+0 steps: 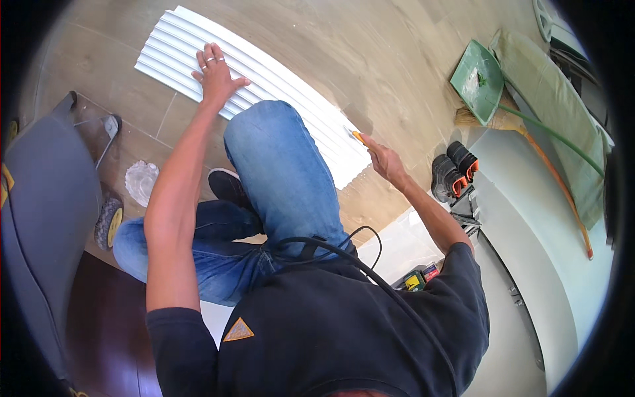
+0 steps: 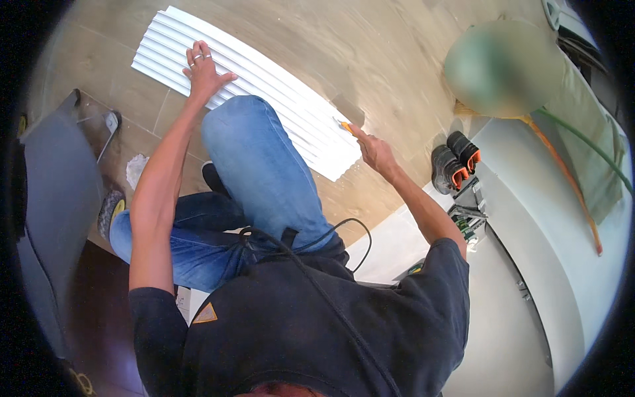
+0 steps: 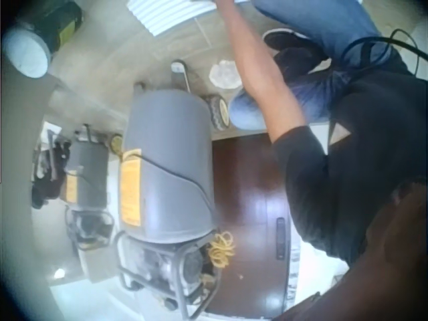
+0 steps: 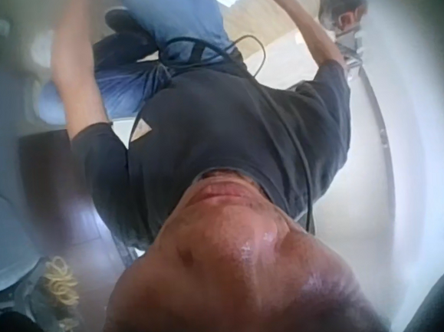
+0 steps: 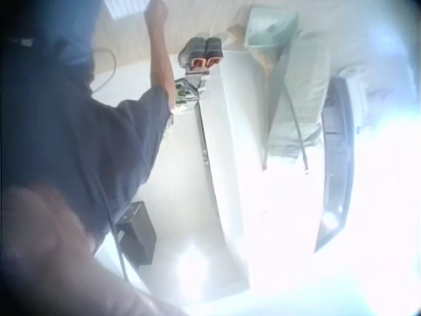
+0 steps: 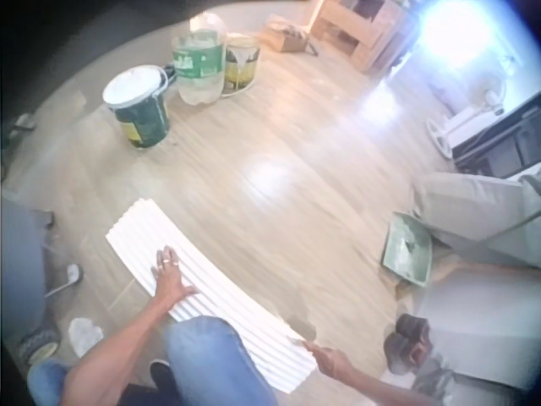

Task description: The person cuts a white corrugated plastic sheet with a utility knife while sitting on the floor.

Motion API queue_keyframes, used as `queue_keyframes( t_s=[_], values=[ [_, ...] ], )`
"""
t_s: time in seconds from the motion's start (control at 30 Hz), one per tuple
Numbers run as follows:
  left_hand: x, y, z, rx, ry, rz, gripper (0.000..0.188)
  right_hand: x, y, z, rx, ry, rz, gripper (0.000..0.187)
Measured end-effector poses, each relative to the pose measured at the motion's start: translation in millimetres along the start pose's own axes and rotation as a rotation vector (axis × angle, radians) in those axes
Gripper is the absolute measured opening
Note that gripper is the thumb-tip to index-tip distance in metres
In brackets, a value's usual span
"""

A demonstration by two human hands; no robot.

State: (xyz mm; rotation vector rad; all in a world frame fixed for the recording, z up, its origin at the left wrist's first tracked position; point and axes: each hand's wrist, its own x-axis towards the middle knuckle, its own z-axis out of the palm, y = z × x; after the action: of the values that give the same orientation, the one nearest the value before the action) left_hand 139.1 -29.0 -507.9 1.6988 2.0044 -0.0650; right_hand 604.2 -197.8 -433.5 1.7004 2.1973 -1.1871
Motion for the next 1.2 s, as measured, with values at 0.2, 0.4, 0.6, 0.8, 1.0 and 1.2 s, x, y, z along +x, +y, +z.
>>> queue_keyframes(
  t_s=[0.2, 0.4, 0.6, 0.8, 1.0, 1.2],
  values=[
    [-1, 1, -2, -0.023, -0.020, 0.002, 0.129, -16, 8, 0, -0.002, -0.065, 0.075, 0.060],
    [-2, 3, -3, -0.024, -0.002, 0.009, 0.130, -36, 24, 4, -0.020, -0.055, 0.068, 0.061],
    [-2, 9, -4, -0.039, -0.022, 0.004, 0.129, -47, 34, 6, -0.030, -0.048, 0.075, 0.061],
    [-3, 7, -4, -0.064, -0.006, 0.004, 0.129, -93, 26, -12, -0.040, -0.014, 0.135, 0.058],
    [-3, -1, -6, -0.020, -0.018, -0.026, 0.135, 62, -71, -12, 0.070, 0.161, 0.004, 0.058],
    [0, 19, -8, -0.050, -0.108, -0.056, 0.131, 284, -209, -22, 0.209, 0.266, -0.229, 0.050]
  ],
)
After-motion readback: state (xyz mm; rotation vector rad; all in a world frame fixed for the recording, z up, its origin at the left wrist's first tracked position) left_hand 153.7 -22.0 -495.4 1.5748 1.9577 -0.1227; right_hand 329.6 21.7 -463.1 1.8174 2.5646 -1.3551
